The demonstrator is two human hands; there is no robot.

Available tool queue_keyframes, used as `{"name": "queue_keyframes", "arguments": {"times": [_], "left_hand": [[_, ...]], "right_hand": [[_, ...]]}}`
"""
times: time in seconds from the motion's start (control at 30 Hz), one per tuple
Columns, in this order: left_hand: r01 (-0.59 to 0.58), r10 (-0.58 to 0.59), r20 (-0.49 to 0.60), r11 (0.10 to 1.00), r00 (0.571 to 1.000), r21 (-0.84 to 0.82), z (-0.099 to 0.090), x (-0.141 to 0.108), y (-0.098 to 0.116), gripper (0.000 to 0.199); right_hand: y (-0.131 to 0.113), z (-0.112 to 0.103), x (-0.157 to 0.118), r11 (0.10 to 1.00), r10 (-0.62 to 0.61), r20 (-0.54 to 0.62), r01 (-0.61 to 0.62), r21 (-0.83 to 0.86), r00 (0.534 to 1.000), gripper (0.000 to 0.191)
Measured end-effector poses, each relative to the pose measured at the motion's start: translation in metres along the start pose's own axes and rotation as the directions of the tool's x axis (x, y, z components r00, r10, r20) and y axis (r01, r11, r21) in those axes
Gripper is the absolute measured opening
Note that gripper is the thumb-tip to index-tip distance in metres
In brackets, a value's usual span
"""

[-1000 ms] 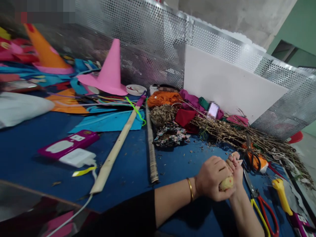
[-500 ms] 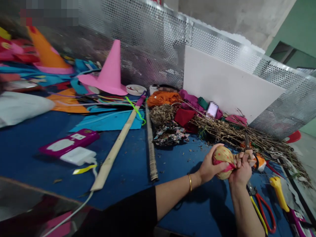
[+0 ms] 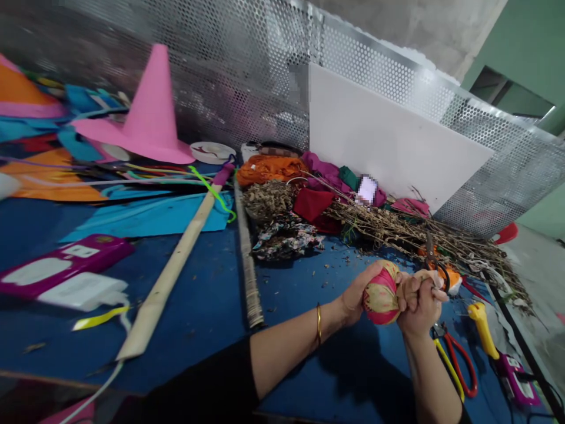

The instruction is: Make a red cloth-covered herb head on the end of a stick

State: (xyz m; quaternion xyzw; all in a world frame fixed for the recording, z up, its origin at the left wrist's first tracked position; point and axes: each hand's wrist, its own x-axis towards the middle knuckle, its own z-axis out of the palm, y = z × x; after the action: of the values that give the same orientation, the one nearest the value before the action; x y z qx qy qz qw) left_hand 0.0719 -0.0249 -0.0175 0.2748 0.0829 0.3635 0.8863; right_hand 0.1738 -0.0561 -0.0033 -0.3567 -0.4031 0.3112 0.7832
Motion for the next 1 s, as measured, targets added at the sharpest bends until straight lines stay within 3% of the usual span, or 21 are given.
{"name": "queue_keyframes", "arguments": {"times": [0.07,0.13,0.2,0.27,0.33,0.37,0.43,0.53,0.63,0.83,0.9,0.93,1.0], "left_hand": [[0.087,-0.084,-0.116,0.996,0.99,0.02,-0.004,0.003,-0.003,0.053],[0.196,-0.152,-0.314,0.974,0.937,0.116,-0.01,0.004,-0.004,0.061],[0.158,-0.01,-0.442,0.941,0.897,0.298,-0.013,0.003,-0.003,0.063],[-0.02,0.245,-0.374,0.857,0.895,0.515,-0.012,0.001,-0.002,0.065],[-0.147,0.369,-0.221,0.748,0.903,0.648,-0.009,-0.003,-0.001,0.082],[-0.163,0.367,-0.163,0.711,0.916,0.684,-0.006,-0.005,-0.001,0.089],[-0.179,0.37,-0.107,0.659,0.923,0.731,-0.001,-0.009,-0.001,0.084],[-0.236,0.475,-0.067,0.549,0.877,0.802,0.004,-0.015,0.003,0.058],[-0.253,0.526,-0.028,0.454,0.85,0.854,0.006,-0.017,0.008,0.043],[-0.152,0.558,-0.096,0.382,0.824,0.912,-0.006,-0.006,0.001,0.026],[-0.109,0.587,-0.107,0.32,0.803,0.941,-0.013,-0.004,-0.003,0.029],[-0.126,0.61,-0.06,0.257,0.79,0.958,-0.015,-0.004,-0.004,0.037],[-0.258,0.623,0.167,0.057,0.764,0.965,-0.016,-0.007,-0.003,0.059]], "right_hand": [[0.004,0.001,0.003,0.998,0.064,-0.019,-0.064,0.012,0.998,0.036],[0.008,0.001,0.009,0.987,0.158,-0.037,-0.156,0.048,0.987,0.037],[0.01,0.0,0.015,0.967,0.237,-0.055,-0.231,0.108,0.97,0.039],[0.009,-0.002,0.021,0.954,0.274,-0.058,-0.263,0.143,0.96,0.039],[0.005,-0.003,0.024,0.954,0.276,-0.065,-0.264,0.143,0.959,0.04],[0.004,-0.003,0.024,0.955,0.273,-0.069,-0.261,0.14,0.96,0.04],[0.0,-0.001,0.022,0.956,0.268,-0.067,-0.257,0.144,0.961,0.041],[-0.005,0.005,0.014,0.959,0.25,-0.065,-0.238,0.152,0.966,0.041],[-0.005,0.011,0.006,0.97,0.213,-0.095,-0.198,0.144,0.972,0.042],[0.014,0.004,0.011,0.94,0.303,-0.134,-0.273,0.203,0.944,0.041],[0.022,-0.003,0.017,0.922,0.347,-0.122,-0.314,0.225,0.93,0.041],[0.025,-0.006,0.02,0.914,0.361,-0.106,-0.329,0.238,0.926,0.041],[0.029,-0.012,0.023,0.888,0.404,-0.059,-0.375,0.266,0.913,0.041]]}}
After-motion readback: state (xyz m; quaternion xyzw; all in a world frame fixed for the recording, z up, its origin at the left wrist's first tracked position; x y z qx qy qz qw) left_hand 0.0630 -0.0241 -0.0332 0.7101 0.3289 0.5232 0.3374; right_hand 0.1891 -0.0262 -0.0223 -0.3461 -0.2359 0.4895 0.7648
